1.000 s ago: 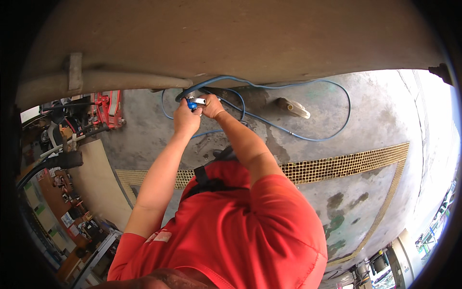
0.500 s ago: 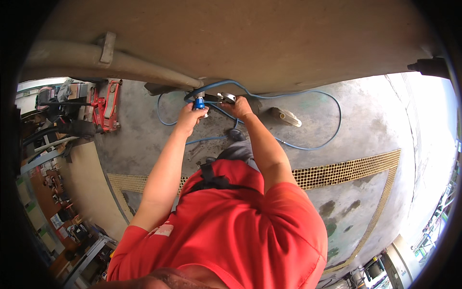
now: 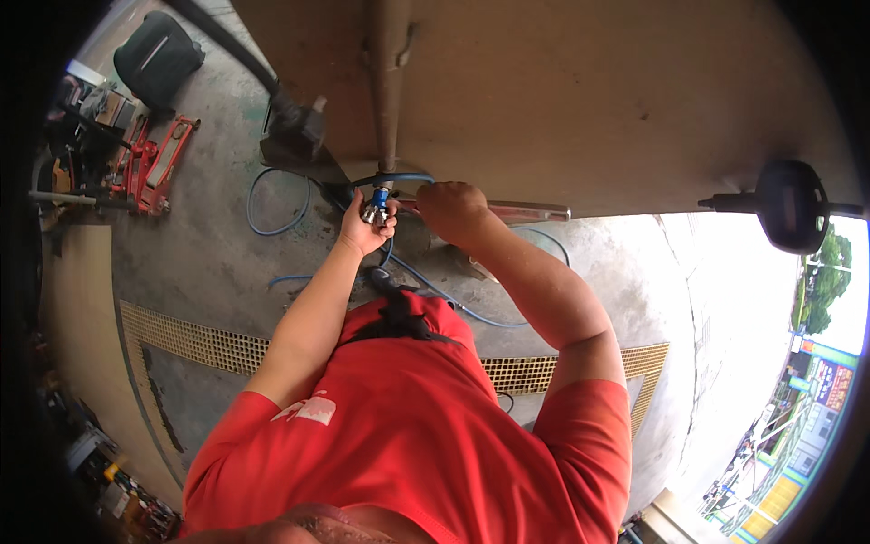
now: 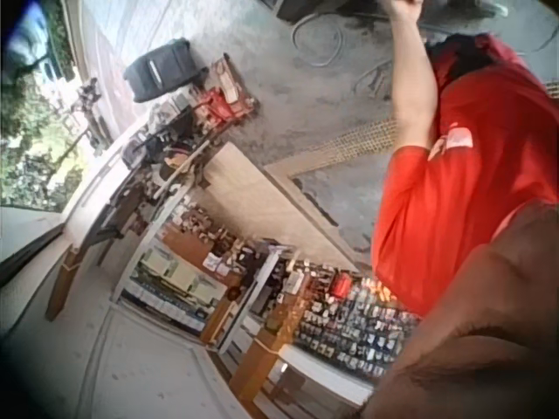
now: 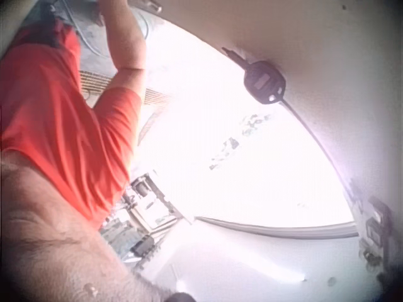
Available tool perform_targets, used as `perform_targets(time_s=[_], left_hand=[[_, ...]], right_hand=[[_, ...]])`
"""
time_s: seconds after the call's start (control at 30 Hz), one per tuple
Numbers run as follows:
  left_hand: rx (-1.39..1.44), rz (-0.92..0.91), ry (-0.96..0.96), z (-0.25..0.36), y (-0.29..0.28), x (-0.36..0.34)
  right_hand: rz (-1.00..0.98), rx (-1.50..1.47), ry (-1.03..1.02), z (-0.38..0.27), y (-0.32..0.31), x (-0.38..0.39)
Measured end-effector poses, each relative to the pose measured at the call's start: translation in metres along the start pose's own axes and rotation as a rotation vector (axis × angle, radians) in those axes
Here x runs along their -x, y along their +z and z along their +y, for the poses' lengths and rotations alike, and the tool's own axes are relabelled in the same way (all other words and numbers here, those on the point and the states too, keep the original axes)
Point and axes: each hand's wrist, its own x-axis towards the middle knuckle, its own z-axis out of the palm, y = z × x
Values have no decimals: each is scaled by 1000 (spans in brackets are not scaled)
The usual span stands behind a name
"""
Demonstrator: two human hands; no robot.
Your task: The person disconnects a blue air hose from a metal pipe, attaches a new coupler to the hose, and then tightens the connection using two wrenches.
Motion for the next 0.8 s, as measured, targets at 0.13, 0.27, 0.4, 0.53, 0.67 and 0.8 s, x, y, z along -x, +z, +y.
perform_targets(time_s=[0.13, 0.27, 0.4, 0.53, 0.67, 0.8], left_hand=[[67, 48, 79, -7, 2, 3], [113, 138, 160, -14, 6, 4], [140, 70, 204, -20, -1, -8], [132, 73, 233, -18, 2, -4], [128, 72, 264, -20, 7, 4], [98, 51, 319, -20, 4, 0]], right_hand=[[-177, 246, 18, -65, -38, -36], [-367, 462, 46, -109, -34, -65], [-512, 602, 111, -136, -31, -99], [-666, 924, -25, -167, -35, -133], [-827, 1130, 82, -195, -13, -170], [-852, 1234, 60, -199, 16, -192]])
